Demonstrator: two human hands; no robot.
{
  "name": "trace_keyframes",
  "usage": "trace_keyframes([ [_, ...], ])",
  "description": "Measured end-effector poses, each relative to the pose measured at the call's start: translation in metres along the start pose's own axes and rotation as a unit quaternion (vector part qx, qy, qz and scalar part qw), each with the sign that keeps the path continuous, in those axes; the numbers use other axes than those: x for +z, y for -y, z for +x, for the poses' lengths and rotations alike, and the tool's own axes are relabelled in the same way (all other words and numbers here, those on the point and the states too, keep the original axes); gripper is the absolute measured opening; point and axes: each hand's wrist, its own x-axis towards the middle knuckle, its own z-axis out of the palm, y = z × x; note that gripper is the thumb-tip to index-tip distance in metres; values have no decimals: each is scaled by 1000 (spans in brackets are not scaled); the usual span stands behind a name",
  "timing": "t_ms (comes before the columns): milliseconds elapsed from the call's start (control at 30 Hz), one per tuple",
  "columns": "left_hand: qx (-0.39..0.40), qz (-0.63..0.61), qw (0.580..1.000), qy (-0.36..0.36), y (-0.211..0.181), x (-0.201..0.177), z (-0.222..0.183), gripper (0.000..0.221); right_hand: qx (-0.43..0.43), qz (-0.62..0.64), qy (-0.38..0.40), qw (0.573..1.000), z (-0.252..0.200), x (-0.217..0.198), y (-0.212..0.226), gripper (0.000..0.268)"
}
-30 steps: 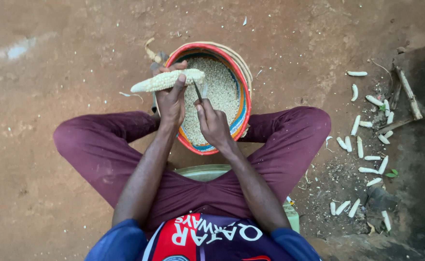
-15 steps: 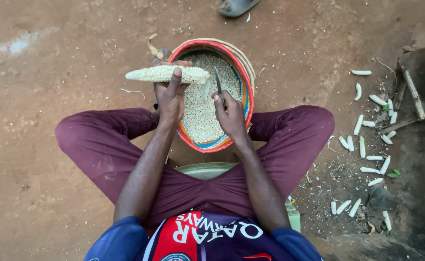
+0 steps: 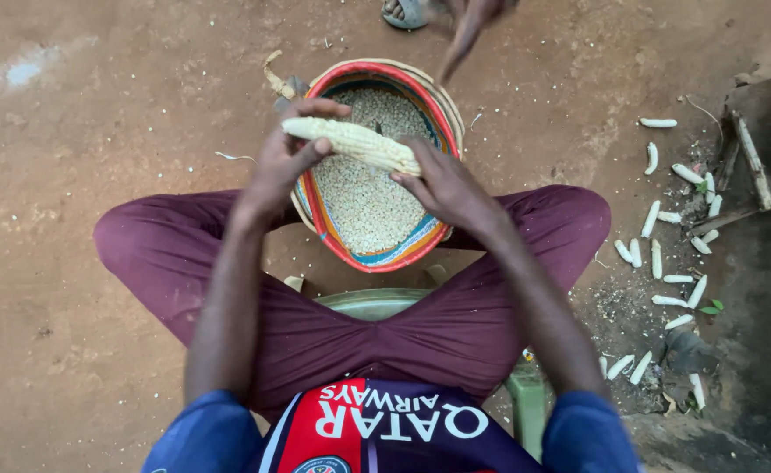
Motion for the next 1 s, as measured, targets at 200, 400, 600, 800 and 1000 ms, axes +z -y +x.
trace_keyframes([
  [200,-110,419,866,249,-71,17,15,70,-59,-100,110,987,-1,-20,-1,43],
  [400,-196,486,782,338,23,36,22,66,-41,-196,163,966,6,2,-8,39],
  [600,-302,266,867,292,31,48,18,80,-58,-360,88,927,27,63,-75,52],
  [800,-308,262,891,207,14,54,10,72,-76,-385,56,918,36,63,-60,40],
  [1000,-314,256,900,161,19,56,0,68,-73,-367,69,925,39,83,-85,59],
])
